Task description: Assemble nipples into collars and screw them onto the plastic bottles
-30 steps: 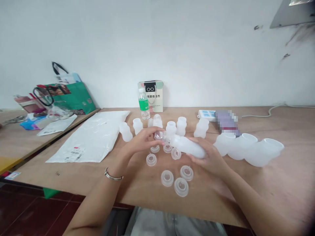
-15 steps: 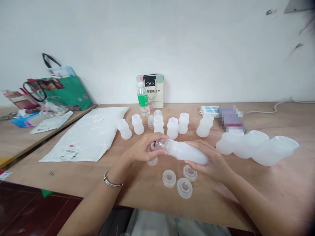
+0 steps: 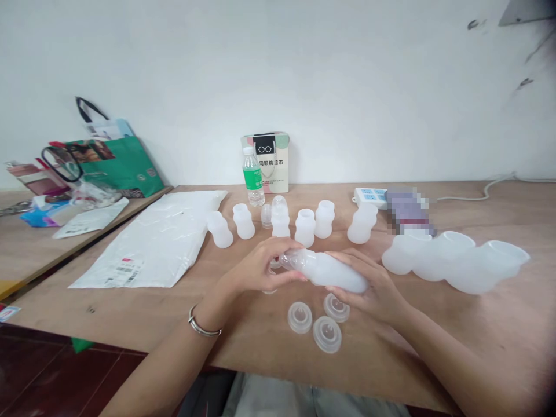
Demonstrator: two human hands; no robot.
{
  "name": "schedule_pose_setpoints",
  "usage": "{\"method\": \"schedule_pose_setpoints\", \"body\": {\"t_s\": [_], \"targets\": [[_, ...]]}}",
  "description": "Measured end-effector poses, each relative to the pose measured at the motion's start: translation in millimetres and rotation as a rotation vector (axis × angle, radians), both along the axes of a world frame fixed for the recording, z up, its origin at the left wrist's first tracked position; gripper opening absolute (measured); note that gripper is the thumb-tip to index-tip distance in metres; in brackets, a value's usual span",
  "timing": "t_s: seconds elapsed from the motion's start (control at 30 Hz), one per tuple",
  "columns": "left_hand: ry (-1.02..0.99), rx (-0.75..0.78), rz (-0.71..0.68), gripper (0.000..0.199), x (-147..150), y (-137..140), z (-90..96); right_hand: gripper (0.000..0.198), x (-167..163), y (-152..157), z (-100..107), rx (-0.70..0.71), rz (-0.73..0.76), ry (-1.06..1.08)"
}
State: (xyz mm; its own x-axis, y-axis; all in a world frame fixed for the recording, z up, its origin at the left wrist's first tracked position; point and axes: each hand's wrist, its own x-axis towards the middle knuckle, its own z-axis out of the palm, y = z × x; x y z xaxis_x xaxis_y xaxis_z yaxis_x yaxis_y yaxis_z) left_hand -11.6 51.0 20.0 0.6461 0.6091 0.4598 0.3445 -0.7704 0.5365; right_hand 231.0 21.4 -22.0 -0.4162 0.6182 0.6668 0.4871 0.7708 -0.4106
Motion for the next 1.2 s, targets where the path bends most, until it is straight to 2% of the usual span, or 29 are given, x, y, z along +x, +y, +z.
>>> {"method": "schedule_pose_setpoints", "body": {"t_s": [0.17,0.33,0.4,0.47,0.53,0.6,0.7,0.77,0.83,1.03,1.13,1.2], "targets": [[-0.23,-0.007,-0.006,0.044,4.5,-1.7,-5.0,0.048,-6.6,1.6,-2.7,0.032,-0.05,0.065],[-0.231,0.018,0.034,0.039,6.6,-4.0,0.7,0.064,-0.9,5.4,-8.8,-0.037,-0.048,0.113],[-0.351,0.088,0.127,0.039,-1.9,-2.3,10.1,0.066,4.1,8.2,-10.6,-0.029,-0.059,0.233],[-0.514,0.207,0.282,0.04,-18.3,-0.3,24.5,0.055,8.3,10.9,-10.8,-0.002,-0.074,0.375],[-0.573,0.321,0.436,0.046,-40.4,-0.4,41.5,0.041,10.4,12.3,-9.1,0.012,-0.096,0.476],[-0.457,0.33,0.591,0.051,-62.6,-3.7,56.8,0.033,10.6,12.0,-6.1,0.019,-0.122,0.506],[-0.033,0.152,0.804,0.056,-82.4,-10.9,67.2,0.028,9.3,9.8,-2.6,0.035,-0.146,0.464],[0.228,0.048,0.867,0.055,-82.7,-12.2,63.1,0.027,9.0,9.3,-2.5,0.044,-0.157,0.423],[0.368,0.003,0.86,0.051,-74.9,-8.1,52.5,0.024,9.5,10.3,-4.2,0.044,-0.172,0.399],[0.347,-0.007,0.857,0.052,-48.2,14.4,23.0,0.021,11.6,14.7,-8.0,0.026,-0.2,0.379],[0.387,0.003,0.882,0.053,-47.5,14.5,22.9,0.019,11.4,14.3,-5.9,0.032,-0.202,0.361],[0.402,0.005,0.876,0.052,-50.6,9.0,30.4,0.018,11.4,13.6,-4.3,0.044,-0.2,0.349]]}}
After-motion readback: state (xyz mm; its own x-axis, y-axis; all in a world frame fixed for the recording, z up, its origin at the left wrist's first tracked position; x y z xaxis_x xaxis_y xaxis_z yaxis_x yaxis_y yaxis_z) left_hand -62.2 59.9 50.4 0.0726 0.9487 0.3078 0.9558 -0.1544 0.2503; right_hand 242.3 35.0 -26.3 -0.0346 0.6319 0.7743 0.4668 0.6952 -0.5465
